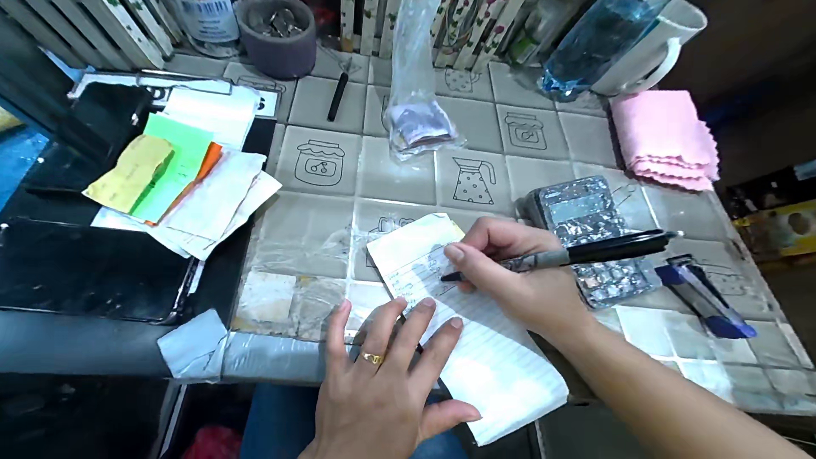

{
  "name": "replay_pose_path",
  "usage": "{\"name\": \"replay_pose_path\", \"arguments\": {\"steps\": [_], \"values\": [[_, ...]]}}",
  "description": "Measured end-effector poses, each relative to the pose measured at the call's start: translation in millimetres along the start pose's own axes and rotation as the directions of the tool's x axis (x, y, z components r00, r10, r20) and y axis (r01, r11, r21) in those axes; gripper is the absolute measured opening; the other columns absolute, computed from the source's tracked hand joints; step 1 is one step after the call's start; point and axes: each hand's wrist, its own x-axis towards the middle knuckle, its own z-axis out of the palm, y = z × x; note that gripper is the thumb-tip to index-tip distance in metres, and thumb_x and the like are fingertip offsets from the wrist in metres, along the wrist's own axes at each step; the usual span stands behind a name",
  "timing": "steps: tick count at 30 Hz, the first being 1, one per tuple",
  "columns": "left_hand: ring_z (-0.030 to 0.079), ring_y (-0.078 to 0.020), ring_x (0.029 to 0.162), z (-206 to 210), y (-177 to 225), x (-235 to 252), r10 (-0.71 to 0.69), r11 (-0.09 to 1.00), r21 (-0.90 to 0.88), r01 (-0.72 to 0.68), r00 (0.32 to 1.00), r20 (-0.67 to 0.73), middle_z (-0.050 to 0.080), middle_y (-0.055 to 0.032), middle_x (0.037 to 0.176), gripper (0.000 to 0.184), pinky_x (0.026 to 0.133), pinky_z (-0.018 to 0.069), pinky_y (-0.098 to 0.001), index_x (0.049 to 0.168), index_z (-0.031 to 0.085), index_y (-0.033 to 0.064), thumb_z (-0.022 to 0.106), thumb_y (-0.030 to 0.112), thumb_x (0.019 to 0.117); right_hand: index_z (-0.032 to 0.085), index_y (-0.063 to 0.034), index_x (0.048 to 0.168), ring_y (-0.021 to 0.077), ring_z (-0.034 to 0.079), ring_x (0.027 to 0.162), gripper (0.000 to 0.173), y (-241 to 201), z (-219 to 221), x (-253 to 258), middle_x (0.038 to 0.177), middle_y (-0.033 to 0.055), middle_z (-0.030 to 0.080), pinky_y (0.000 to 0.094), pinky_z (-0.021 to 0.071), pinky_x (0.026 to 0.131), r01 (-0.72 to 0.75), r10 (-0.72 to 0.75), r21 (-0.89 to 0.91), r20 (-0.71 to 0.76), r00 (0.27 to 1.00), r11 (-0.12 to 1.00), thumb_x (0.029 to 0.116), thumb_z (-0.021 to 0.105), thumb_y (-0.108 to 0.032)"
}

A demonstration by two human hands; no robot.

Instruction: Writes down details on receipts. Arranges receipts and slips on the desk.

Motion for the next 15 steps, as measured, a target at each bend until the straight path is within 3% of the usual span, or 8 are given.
{"name": "replay_pose_path", "arguments": {"steps": [2,5,8,15], "values": [[0.036,-0.0204,0.148,-0.8,0.7,0.1,-0.012,1.000,-0.005,0.012,1.000,0.004,0.052,0.0047,0.153,0.069,0.120,0.0112,-0.0617,0.144,0.057,0.0401,0.034,0.081,0.0930,0.062,-0.0139,0.079,-0.0050,0.055,0.057,0.020,3.0,0.6,-0.5,0.066,-0.0113,0.058,0.0108,0.0455,0.050,0.016,-0.017,-0.024,-0.051,0.999,1.000,0.0988,0.064,-0.017],[0.038,-0.0205,0.147,-2.9,1.8,0.4,-0.024,1.000,-0.005,0.024,0.999,0.023,0.052,0.0055,0.153,0.069,0.119,0.0148,-0.0596,0.144,0.057,0.0412,0.034,0.080,0.0929,0.065,-0.0079,0.076,0.0007,0.054,0.055,0.020,11.1,3.0,1.5,0.064,-0.0046,0.058,0.0174,0.0431,0.047,0.093,-0.092,0.004,-0.110,0.990,0.996,0.0954,0.068,-0.012],[0.036,-0.0192,0.148,-3.9,2.5,0.8,-0.040,0.999,-0.007,0.040,0.999,0.032,0.051,0.0061,0.153,0.069,0.119,0.0146,-0.0570,0.143,0.057,0.0421,0.032,0.081,0.0930,0.062,-0.0129,0.075,-0.0069,0.048,0.055,0.020,3.9,-0.5,1.6,0.063,-0.0113,0.054,0.0099,0.0360,0.047,0.014,-0.019,-0.101,-0.054,0.998,0.995,0.0949,0.065,-0.013],[0.036,-0.0190,0.148,-5.5,3.3,1.0,-0.056,0.998,-0.013,0.056,0.997,0.047,0.052,0.0067,0.153,0.068,0.120,0.0137,-0.0579,0.143,0.057,0.0426,0.031,0.080,0.0936,0.064,-0.0121,0.075,-0.0069,0.050,0.056,0.020,3.4,-1.0,2.4,0.063,-0.0106,0.056,0.0097,0.0370,0.048,0.003,-0.009,-0.121,-0.048,0.999,0.993,0.0945,0.066,-0.012]]}}
